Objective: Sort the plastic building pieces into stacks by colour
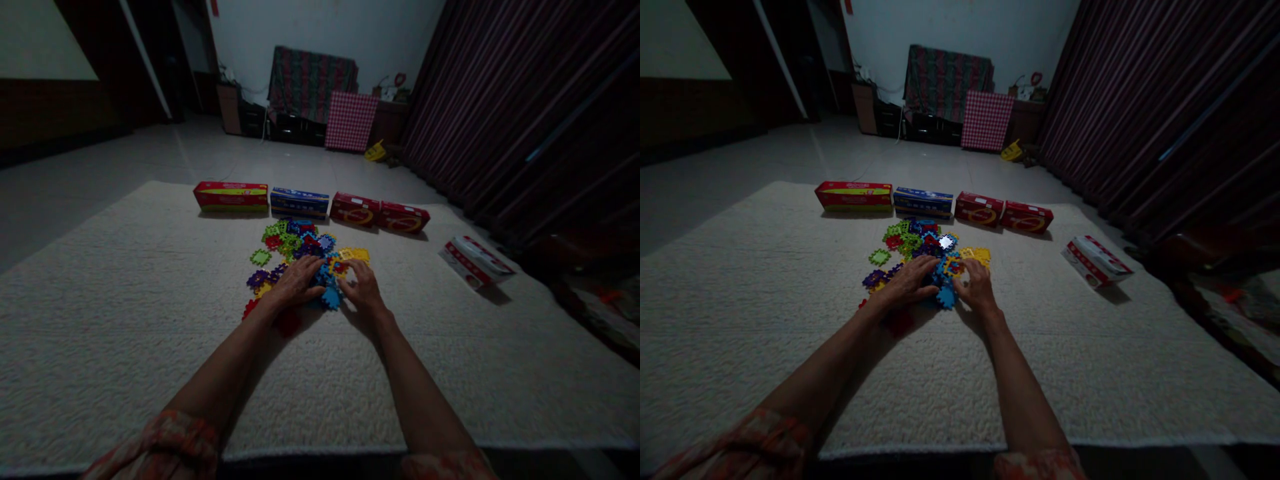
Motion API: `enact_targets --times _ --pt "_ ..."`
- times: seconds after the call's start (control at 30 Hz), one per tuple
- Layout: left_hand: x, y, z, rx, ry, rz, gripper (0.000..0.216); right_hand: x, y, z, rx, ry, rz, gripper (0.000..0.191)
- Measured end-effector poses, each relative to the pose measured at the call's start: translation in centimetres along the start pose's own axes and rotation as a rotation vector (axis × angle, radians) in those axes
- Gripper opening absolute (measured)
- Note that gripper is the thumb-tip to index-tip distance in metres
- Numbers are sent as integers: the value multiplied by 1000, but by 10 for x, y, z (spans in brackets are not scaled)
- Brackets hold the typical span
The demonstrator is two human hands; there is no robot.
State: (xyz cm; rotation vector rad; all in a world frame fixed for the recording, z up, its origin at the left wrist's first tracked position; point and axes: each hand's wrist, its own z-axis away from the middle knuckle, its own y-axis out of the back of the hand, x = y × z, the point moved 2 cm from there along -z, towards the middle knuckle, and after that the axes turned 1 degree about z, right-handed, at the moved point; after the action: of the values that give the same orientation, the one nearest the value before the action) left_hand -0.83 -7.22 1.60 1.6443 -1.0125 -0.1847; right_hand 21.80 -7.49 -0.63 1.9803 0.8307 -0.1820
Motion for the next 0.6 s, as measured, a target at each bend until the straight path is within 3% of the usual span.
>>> enact_targets --times 0.1,0.2,0.33,0.43,0.6 --pt "-4 -5 -4 7 51 -34 58 35 2 -13 72 -123 50 47" --pt "-7 -16 -3 2 65 -58 52 53 1 -20 10 -124 89 54" --pt "-6 -25 1 -11 52 -91 47 52 -4 -26 -118 -73 159 59" --pt "-5 -26 1 -35 59 -116 44 50 -10 -29 -175 -92 197 50" --pt "-2 -24 -1 -56 74 -132 41 59 -15 -31 -119 -134 235 40"
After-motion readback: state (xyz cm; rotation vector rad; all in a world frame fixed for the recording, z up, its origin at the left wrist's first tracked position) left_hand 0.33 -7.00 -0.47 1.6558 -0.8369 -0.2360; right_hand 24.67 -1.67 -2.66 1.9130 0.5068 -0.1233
